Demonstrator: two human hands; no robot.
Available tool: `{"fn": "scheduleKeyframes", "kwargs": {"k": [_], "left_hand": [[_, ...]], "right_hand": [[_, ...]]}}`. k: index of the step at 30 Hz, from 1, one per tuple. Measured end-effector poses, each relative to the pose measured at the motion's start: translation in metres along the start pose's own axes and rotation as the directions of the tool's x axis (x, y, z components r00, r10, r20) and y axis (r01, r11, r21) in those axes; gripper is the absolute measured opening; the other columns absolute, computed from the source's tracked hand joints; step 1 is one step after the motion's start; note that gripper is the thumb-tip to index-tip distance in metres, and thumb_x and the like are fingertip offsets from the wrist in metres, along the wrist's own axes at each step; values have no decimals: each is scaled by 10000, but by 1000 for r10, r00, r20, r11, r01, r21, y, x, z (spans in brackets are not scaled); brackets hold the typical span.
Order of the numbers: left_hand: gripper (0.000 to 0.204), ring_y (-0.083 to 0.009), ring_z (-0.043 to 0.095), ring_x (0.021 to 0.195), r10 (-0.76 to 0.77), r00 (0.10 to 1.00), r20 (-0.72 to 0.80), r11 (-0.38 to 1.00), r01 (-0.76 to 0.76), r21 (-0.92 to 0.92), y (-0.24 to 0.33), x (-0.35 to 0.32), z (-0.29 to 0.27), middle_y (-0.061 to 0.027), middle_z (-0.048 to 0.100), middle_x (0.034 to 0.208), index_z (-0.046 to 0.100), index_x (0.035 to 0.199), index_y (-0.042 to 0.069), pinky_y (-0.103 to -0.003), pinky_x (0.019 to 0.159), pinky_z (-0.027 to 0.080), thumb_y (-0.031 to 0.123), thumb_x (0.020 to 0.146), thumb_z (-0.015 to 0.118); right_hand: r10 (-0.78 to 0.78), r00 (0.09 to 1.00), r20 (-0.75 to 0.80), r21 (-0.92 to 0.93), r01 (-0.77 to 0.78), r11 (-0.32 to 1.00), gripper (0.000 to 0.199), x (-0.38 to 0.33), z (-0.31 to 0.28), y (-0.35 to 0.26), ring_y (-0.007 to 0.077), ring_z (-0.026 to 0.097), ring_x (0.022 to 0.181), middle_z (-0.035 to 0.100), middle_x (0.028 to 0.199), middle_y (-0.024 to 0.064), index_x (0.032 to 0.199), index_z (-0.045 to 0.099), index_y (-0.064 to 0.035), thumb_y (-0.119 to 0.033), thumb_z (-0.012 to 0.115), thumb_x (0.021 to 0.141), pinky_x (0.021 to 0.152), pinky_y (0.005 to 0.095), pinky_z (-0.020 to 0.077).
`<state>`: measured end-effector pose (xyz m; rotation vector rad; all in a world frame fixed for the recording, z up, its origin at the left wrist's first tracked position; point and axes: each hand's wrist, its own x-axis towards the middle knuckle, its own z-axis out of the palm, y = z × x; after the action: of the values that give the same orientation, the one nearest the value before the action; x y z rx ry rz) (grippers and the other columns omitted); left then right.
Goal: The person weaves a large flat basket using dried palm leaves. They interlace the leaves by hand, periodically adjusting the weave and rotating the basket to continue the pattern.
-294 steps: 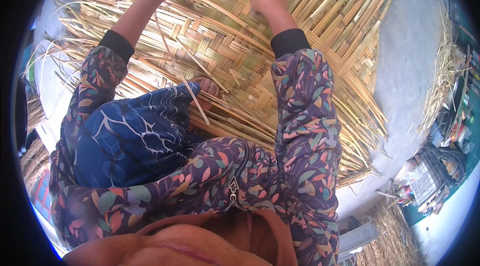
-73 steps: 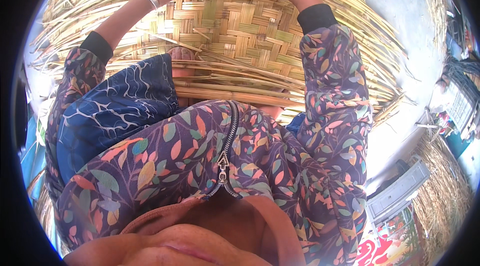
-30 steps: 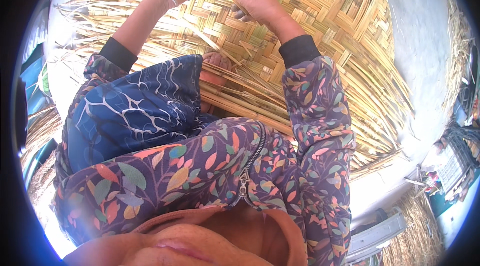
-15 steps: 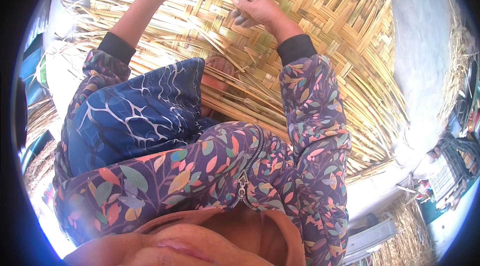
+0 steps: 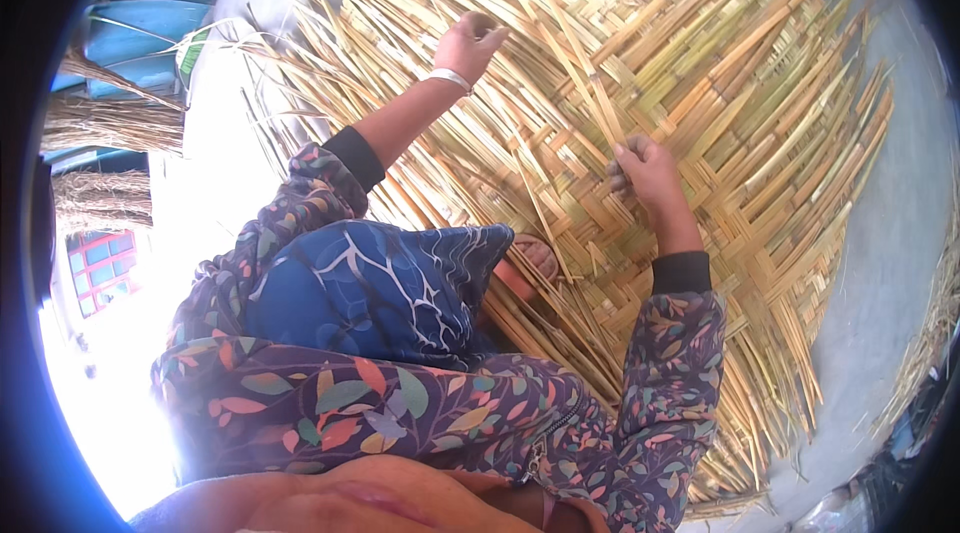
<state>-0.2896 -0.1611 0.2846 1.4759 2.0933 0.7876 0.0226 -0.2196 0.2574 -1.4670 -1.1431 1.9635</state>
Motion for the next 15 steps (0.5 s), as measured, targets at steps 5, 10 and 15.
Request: {"fn": "scheduleKeyframes", "kwargs": {"k": [5, 10, 15], "left_hand": [[743, -371, 631, 1068, -294, 942, -164, 953, 302, 30, -58, 40, 3, -244, 641, 1147, 486, 1208, -46, -401, 921, 491, 472, 752, 762], [536, -363, 673, 961, -328, 943, -61, 944, 330, 30, -103, 77, 12, -230, 700, 970, 681, 989, -19, -395, 865, 513, 446, 730, 745], [244, -262, 638, 638, -497, 832, 244, 581, 529, -619, -105, 79, 21, -136, 645, 749, 642, 862, -23, -336, 519, 473, 221, 850, 648]], "right_hand": [[-33, 999, 21, 15, 32, 999, 151, -16, -1, -9, 73, 574, 587, 619, 774, 6, 958, 569, -95, -244, 592, 971, 528, 204, 461], [-55, 997, 46, 76, 52, 996, 207, -26, -3, -5, 80, 581, 633, 628, 795, 17, 997, 592, -55, -260, 585, 967, 557, 234, 463], [-115, 993, 29, -29, 116, 993, 224, -20, -10, 12, 93, 617, 808, 658, 940, 17, 1054, 575, -79, -288, 580, 974, 686, 237, 492]]}}
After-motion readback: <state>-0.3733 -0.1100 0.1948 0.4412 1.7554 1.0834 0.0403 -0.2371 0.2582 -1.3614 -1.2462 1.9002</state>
